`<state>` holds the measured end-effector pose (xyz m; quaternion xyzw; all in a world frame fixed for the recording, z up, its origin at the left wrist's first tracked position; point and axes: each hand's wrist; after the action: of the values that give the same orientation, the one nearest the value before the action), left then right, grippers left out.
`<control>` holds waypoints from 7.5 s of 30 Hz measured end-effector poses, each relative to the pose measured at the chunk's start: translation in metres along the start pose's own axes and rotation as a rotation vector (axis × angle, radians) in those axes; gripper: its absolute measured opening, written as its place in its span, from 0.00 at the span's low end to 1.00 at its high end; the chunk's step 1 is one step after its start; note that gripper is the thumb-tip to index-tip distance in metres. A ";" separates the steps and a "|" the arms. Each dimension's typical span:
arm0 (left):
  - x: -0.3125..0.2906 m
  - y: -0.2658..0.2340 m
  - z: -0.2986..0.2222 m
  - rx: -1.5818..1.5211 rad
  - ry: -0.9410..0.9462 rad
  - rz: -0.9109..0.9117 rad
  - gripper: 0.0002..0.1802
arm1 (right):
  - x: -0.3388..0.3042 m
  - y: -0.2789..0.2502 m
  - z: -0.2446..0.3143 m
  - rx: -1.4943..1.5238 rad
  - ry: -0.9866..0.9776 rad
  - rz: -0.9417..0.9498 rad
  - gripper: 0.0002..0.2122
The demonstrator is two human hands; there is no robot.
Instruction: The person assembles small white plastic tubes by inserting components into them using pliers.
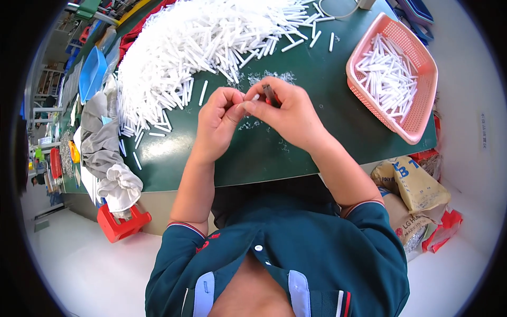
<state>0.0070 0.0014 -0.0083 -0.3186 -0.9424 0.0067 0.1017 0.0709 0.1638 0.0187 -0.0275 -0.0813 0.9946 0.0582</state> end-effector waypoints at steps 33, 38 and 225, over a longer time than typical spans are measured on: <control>0.000 -0.009 -0.021 -0.399 -0.234 0.065 0.09 | 0.001 -0.014 -0.008 0.624 0.164 0.078 0.08; 0.000 -0.008 -0.015 -0.252 -0.282 0.078 0.07 | -0.001 -0.012 -0.009 0.402 0.020 0.193 0.07; 0.003 -0.011 -0.013 -0.700 -0.471 0.243 0.12 | 0.005 -0.007 -0.016 0.356 0.001 -0.141 0.07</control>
<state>0.0011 -0.0060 0.0054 -0.4324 -0.8410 -0.2287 -0.2314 0.0678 0.1739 0.0043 -0.0117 0.0941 0.9868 0.1316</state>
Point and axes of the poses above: each hand's wrist, its own x-axis towards the middle knuckle, its own y-axis out of the palm, z = x × y, and after that the axes turned 5 degrees about -x, right-handed
